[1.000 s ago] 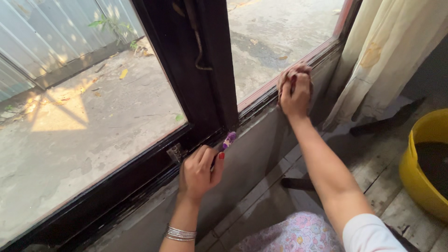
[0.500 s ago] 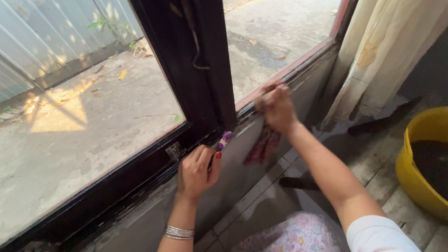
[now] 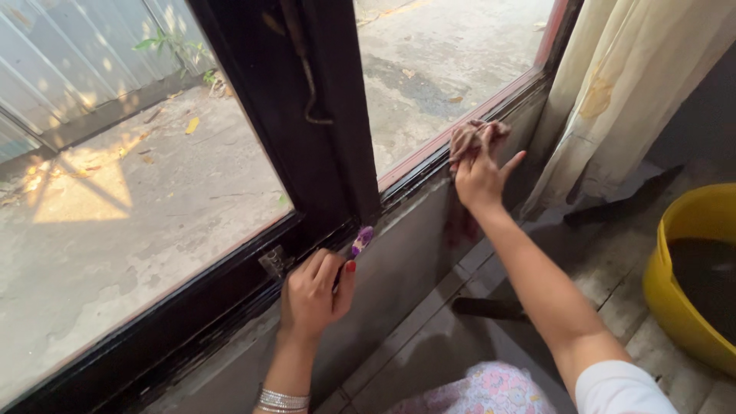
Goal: The person cleans a window frame using a toothbrush and a cloth. They scrub the crevices and edges of the frame with the brush and wipe the surfaces with the cloth.
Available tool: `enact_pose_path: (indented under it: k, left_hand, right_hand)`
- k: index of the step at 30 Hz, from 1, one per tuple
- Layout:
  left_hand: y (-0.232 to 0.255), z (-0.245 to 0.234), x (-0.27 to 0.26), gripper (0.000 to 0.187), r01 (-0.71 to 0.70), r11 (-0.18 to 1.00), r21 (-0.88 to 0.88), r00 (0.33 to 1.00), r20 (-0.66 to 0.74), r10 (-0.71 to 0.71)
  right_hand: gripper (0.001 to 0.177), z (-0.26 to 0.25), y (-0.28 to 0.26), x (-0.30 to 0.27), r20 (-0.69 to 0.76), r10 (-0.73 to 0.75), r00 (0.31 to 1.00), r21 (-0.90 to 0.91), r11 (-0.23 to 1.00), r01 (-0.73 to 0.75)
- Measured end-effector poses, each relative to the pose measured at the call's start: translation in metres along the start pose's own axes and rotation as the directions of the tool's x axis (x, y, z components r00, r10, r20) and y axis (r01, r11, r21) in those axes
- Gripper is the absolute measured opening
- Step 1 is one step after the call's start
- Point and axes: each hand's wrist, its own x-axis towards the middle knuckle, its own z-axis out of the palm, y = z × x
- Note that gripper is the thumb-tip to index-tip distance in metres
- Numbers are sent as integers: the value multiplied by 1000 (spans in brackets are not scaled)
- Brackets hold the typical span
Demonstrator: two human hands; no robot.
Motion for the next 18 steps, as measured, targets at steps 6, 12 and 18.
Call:
enact_pose_path:
  k: [6, 12, 18]
  left_hand:
    - [-2, 2, 0, 12, -2, 1000, 0, 1000, 9, 2]
    - [0, -1, 1, 14, -12, 1000, -10, 1000, -7, 12]
    - [6, -6, 4, 15, 8, 1000, -25, 1000, -9, -8]
  right_hand:
    - [76, 5, 33, 85, 16, 367, 930, -213, 910, -356]
    - [77, 9, 55, 114, -12, 416, 909, -97, 904, -415]
    - [62, 16, 32, 46, -144, 78, 986, -70, 994, -89]
